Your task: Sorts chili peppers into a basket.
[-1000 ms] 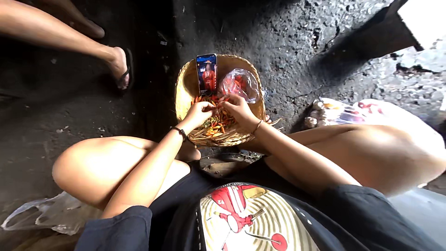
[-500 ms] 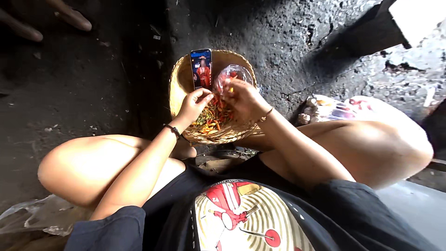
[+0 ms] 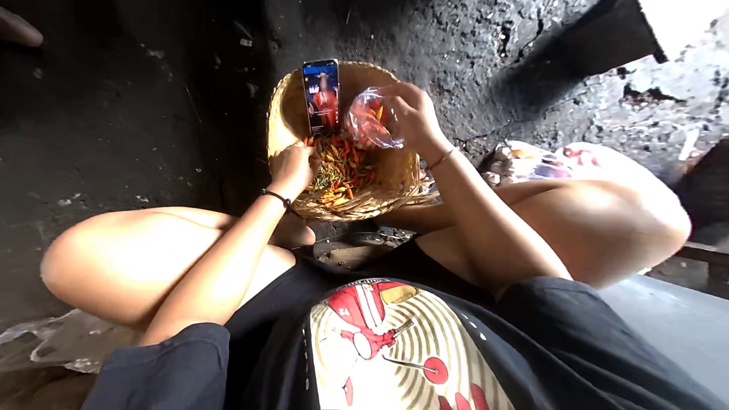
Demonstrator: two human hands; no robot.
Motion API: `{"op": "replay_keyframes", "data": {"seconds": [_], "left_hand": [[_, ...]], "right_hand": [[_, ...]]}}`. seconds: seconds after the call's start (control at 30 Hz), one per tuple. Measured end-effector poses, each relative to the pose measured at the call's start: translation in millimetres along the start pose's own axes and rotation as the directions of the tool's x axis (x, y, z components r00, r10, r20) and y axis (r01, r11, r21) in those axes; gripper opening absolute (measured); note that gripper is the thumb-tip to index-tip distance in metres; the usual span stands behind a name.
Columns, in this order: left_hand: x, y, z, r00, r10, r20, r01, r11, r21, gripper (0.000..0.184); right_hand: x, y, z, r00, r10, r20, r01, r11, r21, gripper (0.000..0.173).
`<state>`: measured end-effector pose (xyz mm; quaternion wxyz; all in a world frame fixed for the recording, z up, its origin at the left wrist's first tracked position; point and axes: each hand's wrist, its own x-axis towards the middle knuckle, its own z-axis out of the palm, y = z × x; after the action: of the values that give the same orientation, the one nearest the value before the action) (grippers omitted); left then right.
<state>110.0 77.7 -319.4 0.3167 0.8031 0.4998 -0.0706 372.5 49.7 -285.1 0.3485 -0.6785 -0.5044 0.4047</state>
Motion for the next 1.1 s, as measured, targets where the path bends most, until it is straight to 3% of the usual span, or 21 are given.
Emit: {"op": "replay_keyframes", "data": {"seconds": [0.07, 0.1, 0.17, 0.23, 0.33, 0.43, 0.5, 0.73, 0.83, 0.9, 1.0, 1.1], "left_hand": [[0.4, 1.1, -4.7, 1.0, -0.025, -0.009, 0.025, 0.999, 0.025, 0.021], [0.4, 1.4, -5.7, 0.999, -0.048, -0.003, 0.048, 0.998, 0.047, 0.02], [1.0, 2.0, -5.6, 0.993, -0.102, 0.055, 0.095, 0.989, 0.111, 0.021], [0.4, 2.5, -4.2, 0.992, -0.097, 0.078, 0.089, 0.99, 0.106, 0.026], [-2.4, 7.0, -5.6, 0.999, -0.029, 0.034, 0.027, 0.998, 0.05, 0.023], [-3.6, 7.4, -4.2, 0.998, 0.057, 0.016, -0.056, 0.998, -0.022, 0.021], [-2.0, 6.0, -1.1, 0.995, 0.092, 0.026, -0.09, 0.994, -0.06, 0.022], [-3.2, 7.3, 12.7, 0.958, 0.286, 0.026, -0.274, 0.936, -0.219, 0.031], [-6.0, 17.8, 13.3, 0.959, 0.266, 0.103, -0.23, 0.935, -0.268, 0.044], [-6.7, 21.1, 6.5, 0.962, 0.224, 0.156, -0.181, 0.951, -0.249, 0.032], [-4.8, 19.1, 4.3, 0.967, 0.159, 0.2, -0.096, 0.952, -0.29, 0.025], [0.2, 12.8, 7.0, 0.976, 0.123, 0.181, -0.028, 0.889, -0.456, 0.026]], "right_hand": [[-8.3, -13.9, 15.2, 0.994, -0.104, 0.03, 0.106, 0.992, -0.071, 0.028], [-14.8, -17.8, 24.6, 0.985, -0.112, 0.132, 0.129, 0.984, -0.124, 0.024], [-25.7, -13.2, 44.7, 0.91, 0.002, 0.416, 0.144, 0.936, -0.321, 0.023], [-34.9, 6.9, 67.6, 0.808, 0.227, 0.544, 0.109, 0.85, -0.516, 0.021], [-46.7, 26.1, 92.0, 0.773, 0.436, 0.461, -0.003, 0.729, -0.684, 0.026], [-51.5, 25.0, 100.5, 0.777, 0.48, 0.407, -0.038, 0.681, -0.731, 0.032], [-49.8, 24.3, 101.3, 0.774, 0.485, 0.406, -0.026, 0.666, -0.746, 0.028], [-39.0, -7.6, 78.8, 0.781, 0.493, 0.384, -0.038, 0.651, -0.758, 0.029], [-31.6, -4.9, 57.1, 0.798, 0.34, 0.497, 0.056, 0.78, -0.623, 0.034], [-25.2, -4.1, 48.0, 0.833, 0.167, 0.528, 0.101, 0.892, -0.441, 0.026], [-21.6, 0.2, 44.4, 0.883, 0.054, 0.467, 0.085, 0.959, -0.272, 0.017], [-19.6, 4.2, 45.2, 0.911, 0.016, 0.412, 0.054, 0.986, -0.158, 0.017]]}}
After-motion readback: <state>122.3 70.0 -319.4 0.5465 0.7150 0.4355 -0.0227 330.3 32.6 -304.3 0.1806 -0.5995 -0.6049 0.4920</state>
